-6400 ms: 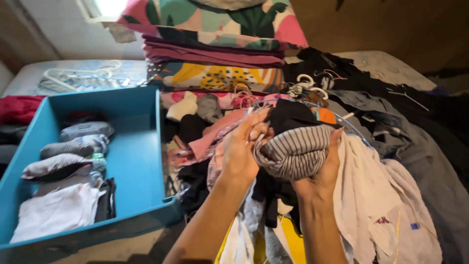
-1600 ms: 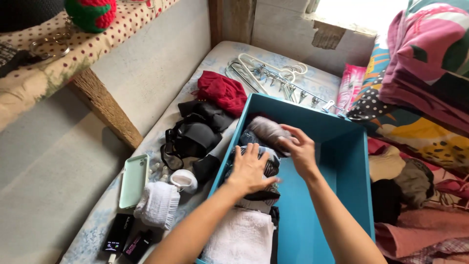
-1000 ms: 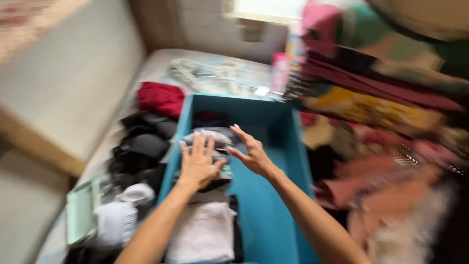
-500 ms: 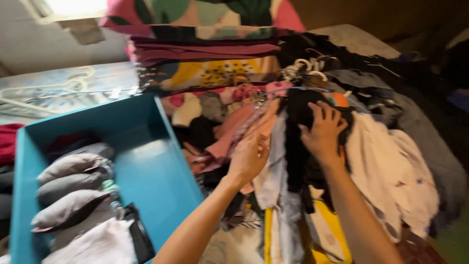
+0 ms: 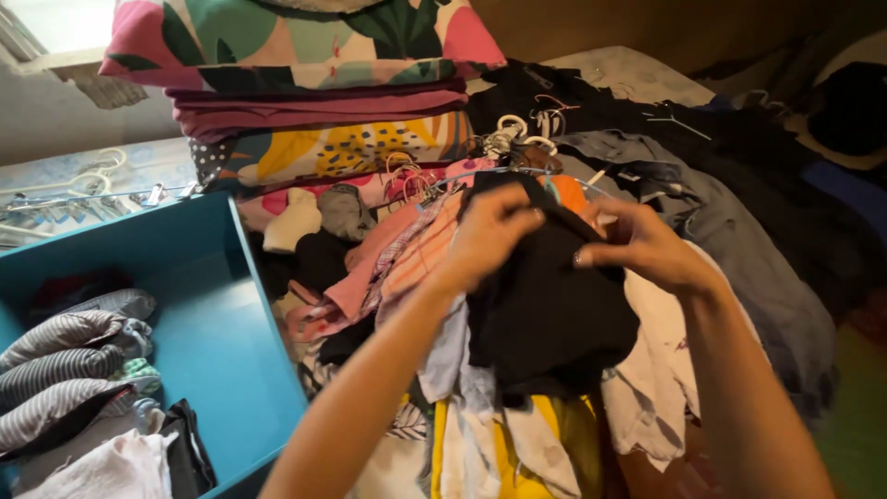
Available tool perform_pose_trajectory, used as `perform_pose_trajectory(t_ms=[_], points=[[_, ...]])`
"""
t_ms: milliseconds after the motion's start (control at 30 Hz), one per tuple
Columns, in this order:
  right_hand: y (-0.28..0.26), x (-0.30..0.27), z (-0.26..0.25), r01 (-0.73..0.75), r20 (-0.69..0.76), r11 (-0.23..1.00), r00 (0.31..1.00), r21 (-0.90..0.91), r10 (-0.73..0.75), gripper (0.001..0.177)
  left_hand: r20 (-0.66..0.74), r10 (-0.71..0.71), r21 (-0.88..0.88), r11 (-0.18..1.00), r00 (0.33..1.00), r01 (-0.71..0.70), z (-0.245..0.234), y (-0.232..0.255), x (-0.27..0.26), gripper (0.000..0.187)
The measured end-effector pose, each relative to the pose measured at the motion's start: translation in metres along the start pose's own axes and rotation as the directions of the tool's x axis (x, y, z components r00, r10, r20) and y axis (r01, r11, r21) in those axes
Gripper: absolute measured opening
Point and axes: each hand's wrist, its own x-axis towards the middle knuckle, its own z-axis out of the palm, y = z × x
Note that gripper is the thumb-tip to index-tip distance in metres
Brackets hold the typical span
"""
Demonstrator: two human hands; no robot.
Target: Folding and organizing various items of laundry, including underwear, socks, and small towels, into a storage bin.
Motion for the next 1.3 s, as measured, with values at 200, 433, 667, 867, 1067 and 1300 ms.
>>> perform_pose_trajectory(t_ms=[200, 433, 667, 867, 1067, 1300], points=[[0.018, -0.013, -0.073, 0.117, -0.053, 0.985, 0.992, 0.124, -0.111, 0.019, 0.050, -0.005, -0.073, 0.997, 0.999, 0.008, -0.041, 0.114, 0.008, 0.017], [0.040, 0.004, -0.140, 0.191, 0.179, 0.982, 0.966, -0.017, -0.184, 0.012, 0.307, -0.255, 0.002, 0.964, 0.917, 0.268, -0.070, 0.105, 0.014, 0.023], [-0.004, 0.001, -0.126, 0.422, 0.033, 0.869, 0.895, 0.257, -0.445, 0.006, 0.728, -0.427, 0.535, 0.843, 0.536, -0.055, -0.026, 0.071, 0.001, 0.078], [-0.003, -0.007, -0.156, 0.591, -0.030, 0.731, 0.784, 0.342, -0.620, 0.020, 0.744, -0.631, 0.637, 0.769, 0.220, 0.053, 0.015, 0.082, -0.031, 0.098], [0.018, 0.004, -0.178, 0.470, 0.132, 0.874, 0.881, -0.127, -0.454, 0.013, 0.874, 0.069, -0.028, 0.995, 0.480, -0.092, 0.060, 0.126, -0.051, 0.065], [0.020, -0.016, -0.202, 0.573, 0.084, 0.771, 0.785, 0.278, -0.613, 0.034, 0.588, -0.214, 0.628, 0.728, 0.780, -0.274, 0.050, 0.109, -0.030, 0.074]])
